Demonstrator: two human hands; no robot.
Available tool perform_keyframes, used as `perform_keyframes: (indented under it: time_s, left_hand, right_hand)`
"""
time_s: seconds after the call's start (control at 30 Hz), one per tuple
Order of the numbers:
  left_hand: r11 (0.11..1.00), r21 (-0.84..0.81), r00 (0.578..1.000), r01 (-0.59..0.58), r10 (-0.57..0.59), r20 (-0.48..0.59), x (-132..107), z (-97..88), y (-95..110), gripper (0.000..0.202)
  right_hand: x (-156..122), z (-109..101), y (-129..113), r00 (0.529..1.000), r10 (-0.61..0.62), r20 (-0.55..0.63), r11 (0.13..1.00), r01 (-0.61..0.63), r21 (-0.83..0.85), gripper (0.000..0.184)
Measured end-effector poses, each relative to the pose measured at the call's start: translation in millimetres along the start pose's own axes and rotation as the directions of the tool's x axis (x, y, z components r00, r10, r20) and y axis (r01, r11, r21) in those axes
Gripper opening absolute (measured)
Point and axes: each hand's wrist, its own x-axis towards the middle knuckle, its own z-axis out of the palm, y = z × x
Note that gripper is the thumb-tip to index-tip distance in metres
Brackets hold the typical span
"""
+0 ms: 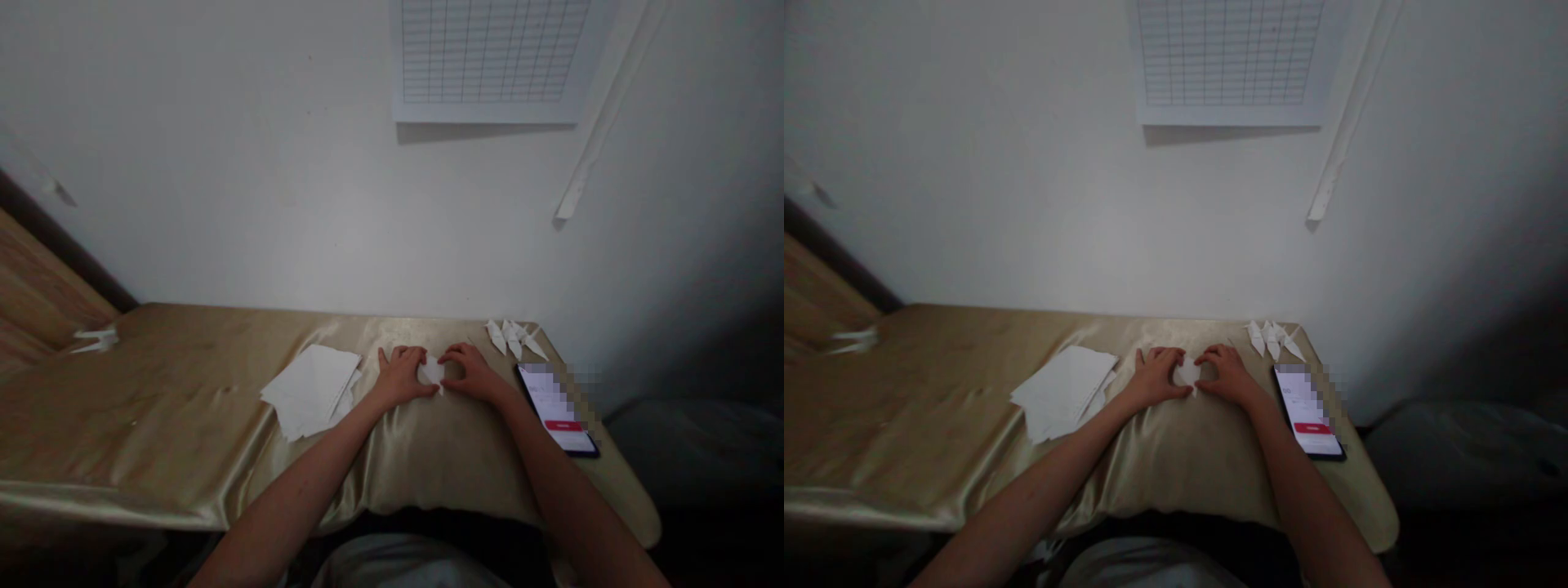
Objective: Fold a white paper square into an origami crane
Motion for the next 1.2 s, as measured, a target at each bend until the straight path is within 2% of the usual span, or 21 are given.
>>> perform_keyframes:
  time_s: [0.37, 0.57, 0.7, 0.77, 0.93, 1.07, 1.2]
  left_hand:
    - [1.000, 0.003, 1.000, -0.012, 0.012, 0.025, -2.2, -2.6, 0.6, 0.064]
    - [0.999, -0.020, 0.997, -0.040, 0.041, 0.060, -0.2, -9.2, -5.7, 0.054]
    - [0.999, -0.035, 0.999, -0.021, 0.022, 0.046, 0.6, -7.8, -7.1, 0.038]
    - [0.999, -0.042, 1.000, -0.008, 0.009, 0.024, 1.7, -4.8, -8.5, 0.029]
    - [0.999, -0.050, 1.000, 0.014, -0.015, -0.023, 4.5, 2.1, -12.3, 0.021]
    - [0.999, -0.039, 0.999, 0.021, -0.022, -0.030, 5.5, 3.5, -13.3, 0.029]
    - [1.000, -0.006, 1.000, 0.004, -0.004, -0.003, 6.5, 3.9, -13.5, 0.038]
  right_hand:
    - [-2.8, -3.2, 0.4, 0.998, 0.001, 0.061, 1.000, -0.003, 0.022, 0.060]
    - [-7.1, -3.6, -2.1, 0.998, 0.002, 0.059, 1.000, -0.003, 0.013, 0.072]
    - [-7.5, -1.5, -2.4, 0.999, 0.001, 0.039, 1.000, -0.001, 0.009, 0.078]
    - [-6.9, -0.8, -2.1, 1.000, 0.003, 0.024, 1.000, -0.003, 0.005, 0.074]
    - [-2.8, 2.2, -2.6, 1.000, 0.004, -0.024, 1.000, -0.004, 0.008, 0.044]
    - [2.9, 9.8, -4.7, 0.994, 0.047, -0.100, 0.998, -0.050, -0.028, 0.021]
    - [7.9, 18.4, -5.7, 0.985, 0.073, -0.157, 0.994, -0.085, -0.071, 0.015]
